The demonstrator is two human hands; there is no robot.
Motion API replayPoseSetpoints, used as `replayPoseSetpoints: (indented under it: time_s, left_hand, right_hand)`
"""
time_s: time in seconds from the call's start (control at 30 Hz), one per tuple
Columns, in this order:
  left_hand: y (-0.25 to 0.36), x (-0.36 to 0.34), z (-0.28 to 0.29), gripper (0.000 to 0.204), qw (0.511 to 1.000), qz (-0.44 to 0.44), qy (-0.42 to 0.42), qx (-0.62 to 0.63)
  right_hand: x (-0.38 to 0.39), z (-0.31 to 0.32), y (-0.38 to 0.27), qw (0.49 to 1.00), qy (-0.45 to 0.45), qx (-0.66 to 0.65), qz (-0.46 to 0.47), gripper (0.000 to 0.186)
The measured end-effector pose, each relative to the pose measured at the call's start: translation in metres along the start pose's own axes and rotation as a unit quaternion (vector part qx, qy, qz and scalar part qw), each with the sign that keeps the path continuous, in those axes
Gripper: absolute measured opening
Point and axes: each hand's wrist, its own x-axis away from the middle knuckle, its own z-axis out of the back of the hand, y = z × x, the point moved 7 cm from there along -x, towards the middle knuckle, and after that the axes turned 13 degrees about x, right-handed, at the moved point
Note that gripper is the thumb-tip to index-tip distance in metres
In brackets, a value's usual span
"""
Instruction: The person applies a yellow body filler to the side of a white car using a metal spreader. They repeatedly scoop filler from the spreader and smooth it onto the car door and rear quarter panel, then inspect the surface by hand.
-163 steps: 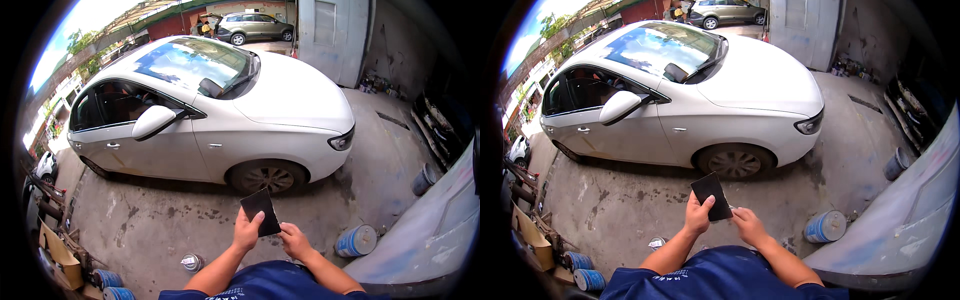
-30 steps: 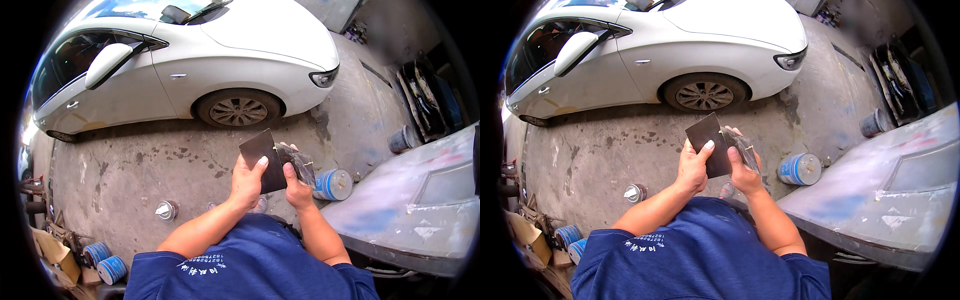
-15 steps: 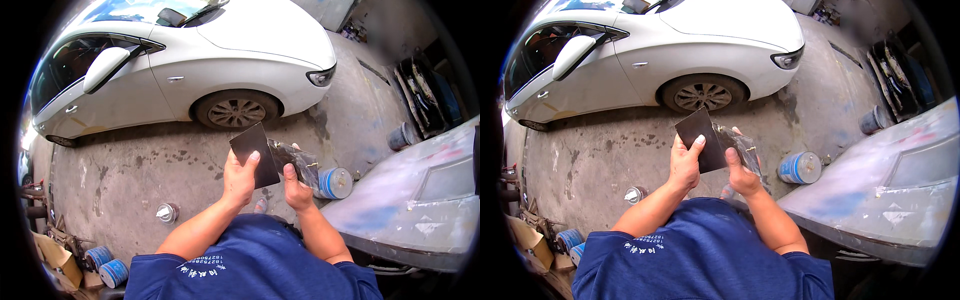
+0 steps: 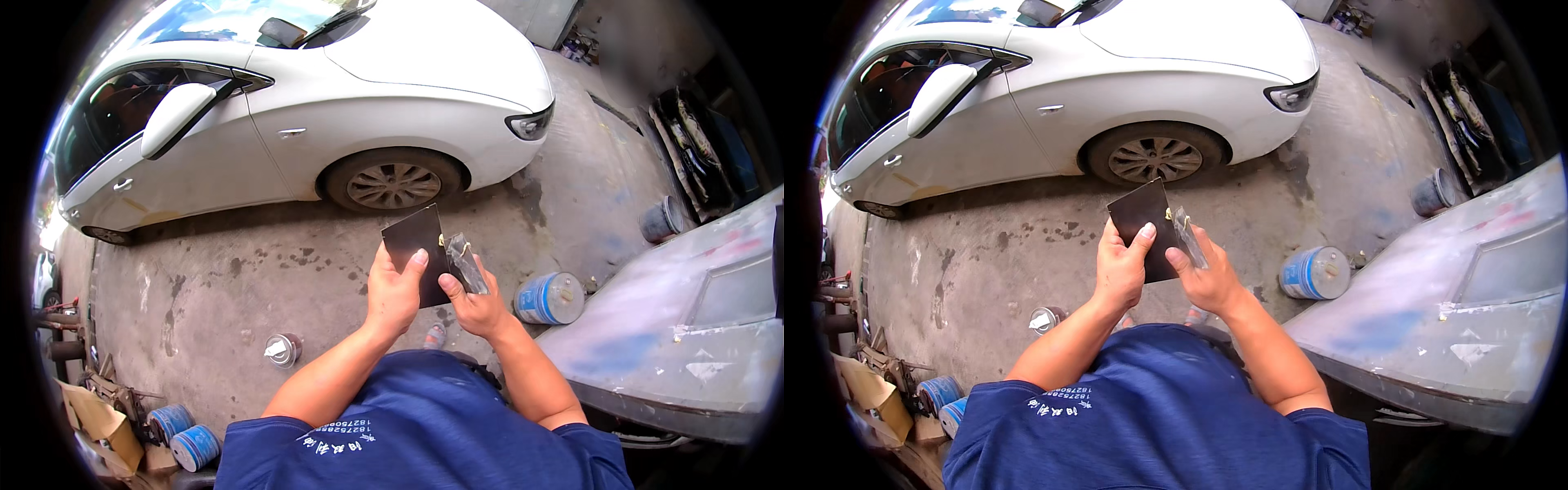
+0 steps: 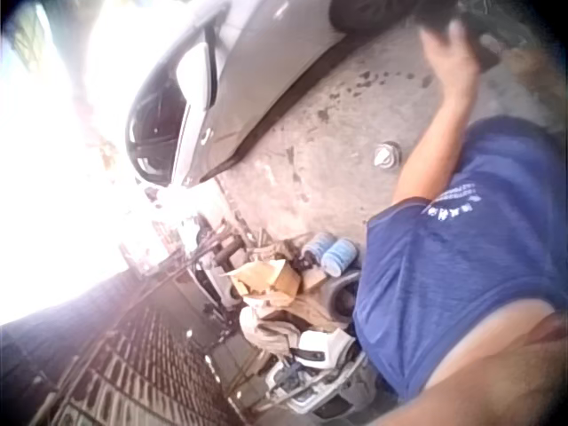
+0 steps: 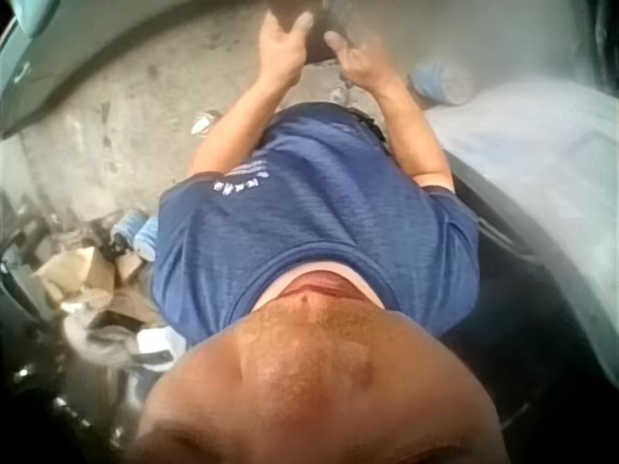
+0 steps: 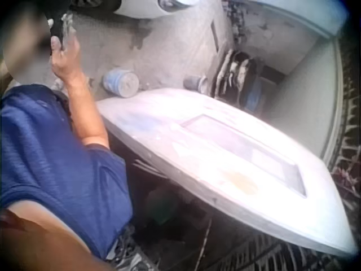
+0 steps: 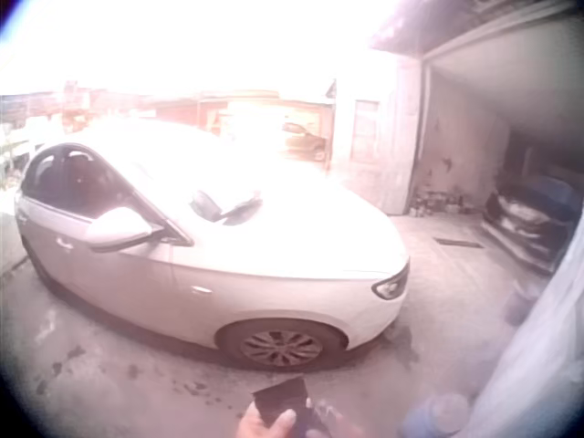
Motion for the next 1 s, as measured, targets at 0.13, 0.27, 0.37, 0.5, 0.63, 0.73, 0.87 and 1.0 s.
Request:
replayPoseSetpoints:
  time_s: [0.13,0.27,0.37,0.5,0.63,0.73,0.87,1.0]
  left_hand:
    - [0.009,0.001,0.009,0.027,0.999,0.009,-0.027,-0.029]
    - [0.005,0.0,0.011,0.029,0.997,0.005,-0.026,-0.077]
    - [0.006,-0.001,0.022,0.029,0.992,-0.02,-0.008,-0.121]
    - [0.014,-0.002,0.025,0.03,0.992,-0.021,-0.029,-0.122]
    - [0.018,-0.004,0.025,0.031,0.993,-0.025,-0.013,-0.114]
    - [0.028,-0.011,0.026,0.025,0.994,-0.051,-0.003,-0.098]
    - [0.03,-0.006,0.029,0.025,0.99,-0.065,0.001,-0.127]
    - [0.032,-0.008,0.032,0.026,0.992,-0.08,-0.005,-0.097]
  right_hand:
    - [0.002,-0.01,0.005,0.985,-0.157,0.033,-0.061,0.038]
    - [-0.02,0.009,-0.017,0.997,-0.002,0.062,0.056,0.033]
    - [-0.002,-0.022,-0.004,0.987,-0.128,0.085,-0.05,0.039]
    - [-0.004,-0.014,-0.01,0.991,-0.124,0.054,-0.004,0.032]
    - [-0.019,-0.011,-0.027,0.993,-0.108,0.052,-0.011,0.031]
    - [0.001,-0.039,-0.004,0.969,-0.2,0.142,-0.017,0.029]
    - [-0.025,-0.007,-0.03,0.99,-0.131,0.052,0.024,0.031]
    - [-0.012,-0.036,-0.024,0.974,-0.155,0.164,0.023,0.031]
